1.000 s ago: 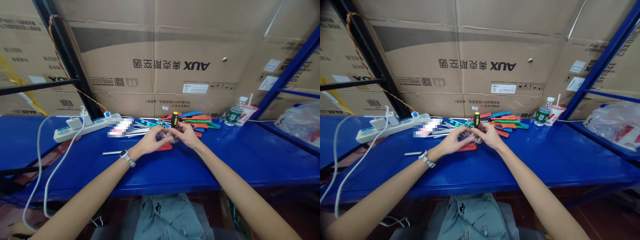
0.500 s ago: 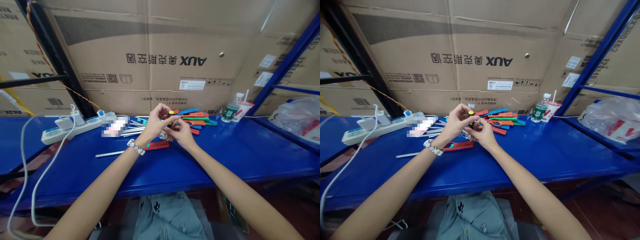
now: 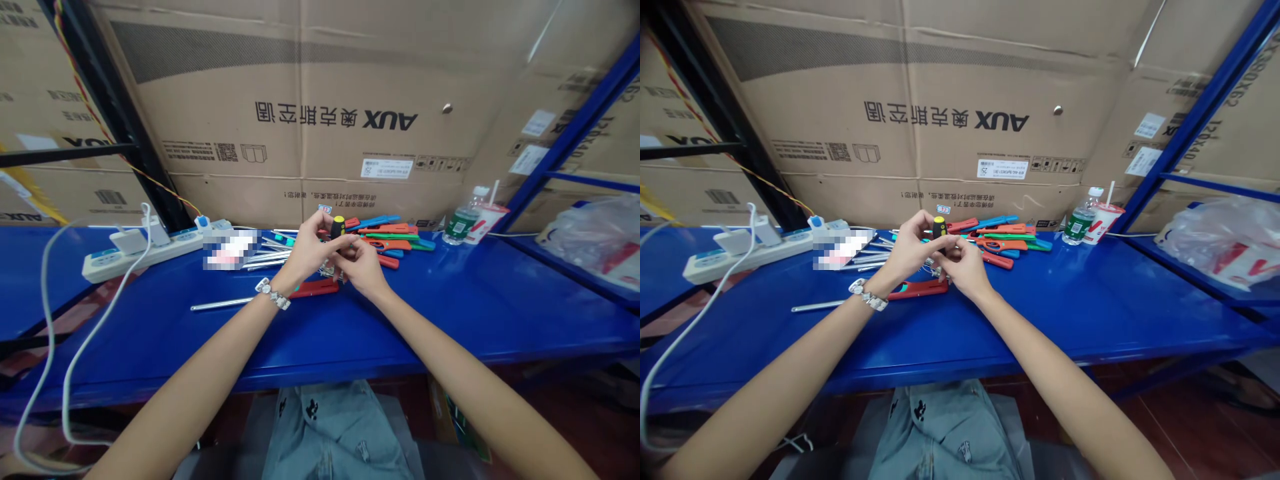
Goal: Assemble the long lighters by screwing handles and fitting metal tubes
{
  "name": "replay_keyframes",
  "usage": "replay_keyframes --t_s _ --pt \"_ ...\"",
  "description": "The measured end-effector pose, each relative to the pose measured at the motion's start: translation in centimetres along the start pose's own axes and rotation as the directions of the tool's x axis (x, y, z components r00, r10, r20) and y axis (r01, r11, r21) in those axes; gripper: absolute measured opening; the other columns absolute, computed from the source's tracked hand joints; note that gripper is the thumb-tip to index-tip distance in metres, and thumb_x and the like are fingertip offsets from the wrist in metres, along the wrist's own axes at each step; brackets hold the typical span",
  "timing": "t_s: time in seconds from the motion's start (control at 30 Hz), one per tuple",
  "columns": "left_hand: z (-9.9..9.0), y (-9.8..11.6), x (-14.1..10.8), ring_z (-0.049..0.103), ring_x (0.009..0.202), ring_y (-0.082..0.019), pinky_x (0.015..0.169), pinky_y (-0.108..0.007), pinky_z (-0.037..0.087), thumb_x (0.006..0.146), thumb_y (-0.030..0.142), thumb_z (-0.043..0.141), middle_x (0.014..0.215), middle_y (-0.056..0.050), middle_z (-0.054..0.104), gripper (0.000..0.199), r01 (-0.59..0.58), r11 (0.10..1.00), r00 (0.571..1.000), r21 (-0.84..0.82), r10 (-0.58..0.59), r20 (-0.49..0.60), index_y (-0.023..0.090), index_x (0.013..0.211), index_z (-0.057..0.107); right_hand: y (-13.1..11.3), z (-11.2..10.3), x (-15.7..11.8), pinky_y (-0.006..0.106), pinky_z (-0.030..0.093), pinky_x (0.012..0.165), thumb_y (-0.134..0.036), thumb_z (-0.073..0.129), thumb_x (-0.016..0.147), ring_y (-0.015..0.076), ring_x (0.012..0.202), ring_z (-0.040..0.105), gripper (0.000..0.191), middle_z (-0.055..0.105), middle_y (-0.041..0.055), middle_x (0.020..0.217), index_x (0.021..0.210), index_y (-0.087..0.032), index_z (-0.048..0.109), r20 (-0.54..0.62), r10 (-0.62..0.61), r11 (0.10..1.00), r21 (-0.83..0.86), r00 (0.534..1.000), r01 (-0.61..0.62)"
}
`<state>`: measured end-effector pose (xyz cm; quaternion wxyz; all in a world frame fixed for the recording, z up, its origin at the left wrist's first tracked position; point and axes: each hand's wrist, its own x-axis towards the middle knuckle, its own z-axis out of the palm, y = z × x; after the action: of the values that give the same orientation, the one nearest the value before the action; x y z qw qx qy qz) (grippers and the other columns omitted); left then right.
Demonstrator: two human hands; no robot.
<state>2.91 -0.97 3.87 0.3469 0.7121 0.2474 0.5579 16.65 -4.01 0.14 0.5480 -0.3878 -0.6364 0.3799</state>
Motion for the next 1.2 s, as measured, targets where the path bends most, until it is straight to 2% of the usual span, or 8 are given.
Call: replay_keyframes --t_s 0.2,0.33,0.43,0.7,0.83,0.93,1.07,1.2 --pt "-1.0 0.6 -0.6 0.065 0.080 -0.019 0.066 -0.031 0.052 0.091 0.047 0.063 0.098 -0.009 0.071 0.032 0.035 0.999 0.976 -0.013 -0.032 0.216 0.020 0.107 0.066 -0.9 -0.9 0.0 0.026 0.041 0.039 -0.061 0.068 0.080 0.0140 0.049 0.057 0.042 0.073 0.0055 0.080 0.084 -0.021 0.058 0.165 0.010 0.999 -0.036 0.986 -0.004" --pt "-0.6 -0.1 -0.4 0.065 0.083 -0.017 0.076 -0.033 0.053 0.080 0.043 0.077 0.090 -0.006 0.070 0.032 -0.029 0.999 0.998 0.040 0.027 0.051 0.018 0.095 0.063 -0.6 -0.5 0.0 0.027 0.045 0.043 -0.056 0.075 0.077 0.0139 0.047 0.057 0.042 0.069 0.0013 0.071 0.094 -0.022 0.058 0.062 0.017 1.000 -0.012 0.998 -0.016" --pt "0.2 -0.4 -0.3 0.062 0.079 -0.015 0.077 -0.032 0.051 0.072 0.041 0.084 0.085 -0.003 0.066 0.039 -0.042 0.995 0.996 0.087 0.048 -0.071 0.019 0.088 0.058 -0.2 -0.3 0.1 0.028 0.046 0.043 -0.055 0.081 0.071 0.0153 0.048 0.058 0.043 0.064 -0.0007 0.063 0.086 -0.023 0.055 -0.030 0.012 1.000 0.017 0.999 -0.012" --pt "-1.0 0.0 -1.0 0.065 0.098 -0.021 0.081 -0.034 0.053 0.093 0.042 0.060 0.106 -0.010 0.070 0.032 -0.023 0.997 0.990 0.077 0.012 0.139 0.019 0.115 0.066 -1.0 -1.7 0.0 0.026 0.045 0.040 -0.056 0.066 0.085 0.0178 0.060 0.064 0.037 0.073 0.0071 0.084 0.091 -0.020 0.063 0.177 -0.030 0.996 -0.082 0.984 0.045" --pt "-0.7 -0.3 -0.7 0.065 0.092 -0.019 0.081 -0.034 0.054 0.086 0.040 0.070 0.105 -0.009 0.070 0.029 -0.032 0.996 0.996 0.089 0.024 0.088 0.018 0.106 0.070 -0.6 -0.9 0.0 0.028 0.048 0.045 -0.052 0.073 0.080 0.0177 0.055 0.063 0.037 0.071 0.0036 0.074 0.096 -0.021 0.062 0.069 -0.032 0.997 -0.062 0.997 0.036" --pt "-0.3 -0.4 -0.7 0.064 0.092 -0.019 0.081 -0.033 0.054 0.082 0.041 0.074 0.104 -0.009 0.067 0.028 -0.053 0.986 0.998 0.155 0.049 0.034 0.019 0.099 0.073 -0.1 -0.3 0.2 0.029 0.047 0.044 -0.053 0.080 0.071 0.0170 0.048 0.060 0.042 0.066 0.0000 0.064 0.086 -0.023 0.055 -0.040 -0.007 1.000 0.003 0.999 0.007" --pt "-0.3 0.0 -1.1 0.064 0.095 -0.021 0.075 -0.031 0.054 0.084 0.044 0.072 0.111 -0.011 0.066 0.035 -0.049 0.991 0.996 0.121 0.040 0.077 0.020 0.110 0.072 -0.4 -0.7 0.5 0.027 0.045 0.043 -0.059 0.075 0.075 0.0163 0.052 0.061 0.042 0.069 0.0025 0.071 0.084 -0.023 0.057 0.102 -0.010 1.000 0.000 0.995 0.010" --pt "-0.8 0.4 -1.3 0.062 0.069 -0.016 0.056 -0.028 0.049 0.091 0.051 0.062 0.096 -0.010 0.071 0.041 0.063 0.998 0.977 -0.002 -0.061 0.202 0.020 0.116 0.069 -1.3 -1.4 0.4 0.027 0.045 0.045 -0.064 0.068 0.080 0.0147 0.054 0.058 0.044 0.071 0.0048 0.077 0.085 -0.021 0.061 0.231 -0.030 0.998 -0.044 0.973 0.041"
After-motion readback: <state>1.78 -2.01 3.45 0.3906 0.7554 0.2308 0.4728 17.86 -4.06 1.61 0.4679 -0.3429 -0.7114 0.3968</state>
